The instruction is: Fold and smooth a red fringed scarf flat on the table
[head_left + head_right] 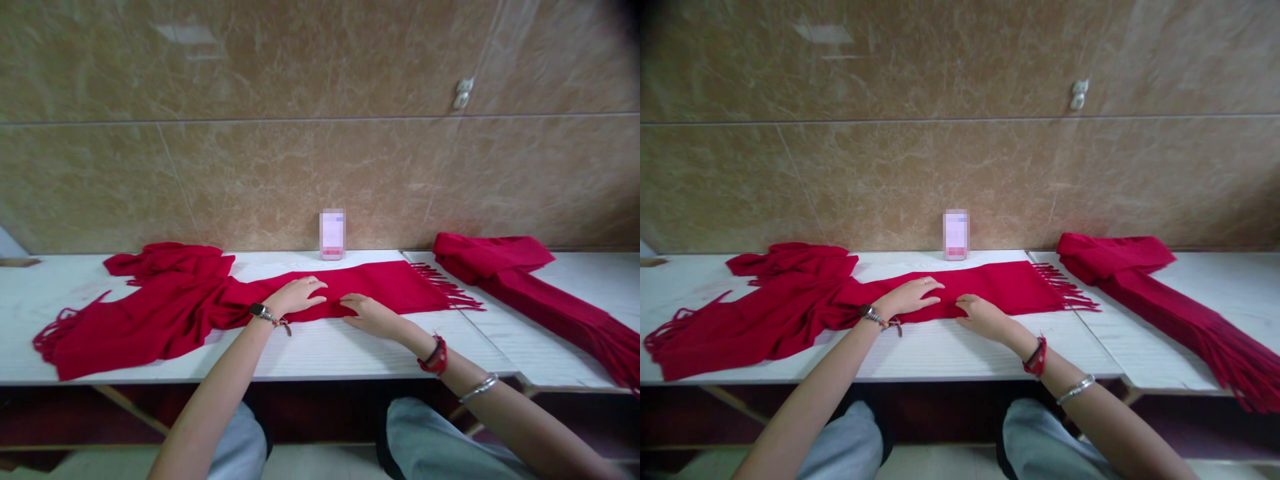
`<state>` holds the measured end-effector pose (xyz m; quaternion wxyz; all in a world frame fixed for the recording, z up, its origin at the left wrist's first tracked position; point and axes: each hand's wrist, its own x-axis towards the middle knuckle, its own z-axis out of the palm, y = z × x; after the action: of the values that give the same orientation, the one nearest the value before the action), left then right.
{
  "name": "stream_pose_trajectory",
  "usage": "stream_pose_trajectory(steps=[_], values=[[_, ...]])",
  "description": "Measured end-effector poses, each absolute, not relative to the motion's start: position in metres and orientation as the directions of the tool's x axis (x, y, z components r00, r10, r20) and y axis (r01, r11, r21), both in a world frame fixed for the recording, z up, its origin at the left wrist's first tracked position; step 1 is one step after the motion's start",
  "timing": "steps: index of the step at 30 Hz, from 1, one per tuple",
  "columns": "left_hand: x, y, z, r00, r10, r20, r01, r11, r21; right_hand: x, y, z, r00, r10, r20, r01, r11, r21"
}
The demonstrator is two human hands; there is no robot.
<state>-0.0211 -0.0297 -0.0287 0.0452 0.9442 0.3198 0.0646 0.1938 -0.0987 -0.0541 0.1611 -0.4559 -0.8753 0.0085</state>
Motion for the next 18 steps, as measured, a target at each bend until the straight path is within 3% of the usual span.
stream_pose_trajectory(steps=[3,6,12,14,18], values=[[-0.027,-0.025,-0.031,0.760,0.650,-0.007,0.645,-0.753,0.134,0.189,-0.104,-0.054,-0.536,0.781,0.321,0.810,0.583,-0.068],[-0.033,-0.026,-0.029,0.776,0.622,-0.105,0.629,-0.752,0.198,0.180,-0.109,-0.053,-0.564,0.761,0.320,0.793,0.608,-0.050],[-0.029,-0.043,-0.012,0.841,0.532,-0.096,0.540,-0.827,0.153,0.165,-0.112,-0.051,-0.545,0.802,0.244,0.821,0.569,-0.037],[-0.029,-0.045,-0.010,0.848,0.519,-0.105,0.529,-0.840,0.122,0.166,-0.107,-0.051,-0.497,0.828,0.259,0.840,0.534,-0.095],[-0.030,-0.045,-0.011,0.864,0.498,-0.075,0.504,-0.856,0.119,0.176,-0.093,-0.057,-0.402,0.849,0.342,0.771,0.516,-0.375]])
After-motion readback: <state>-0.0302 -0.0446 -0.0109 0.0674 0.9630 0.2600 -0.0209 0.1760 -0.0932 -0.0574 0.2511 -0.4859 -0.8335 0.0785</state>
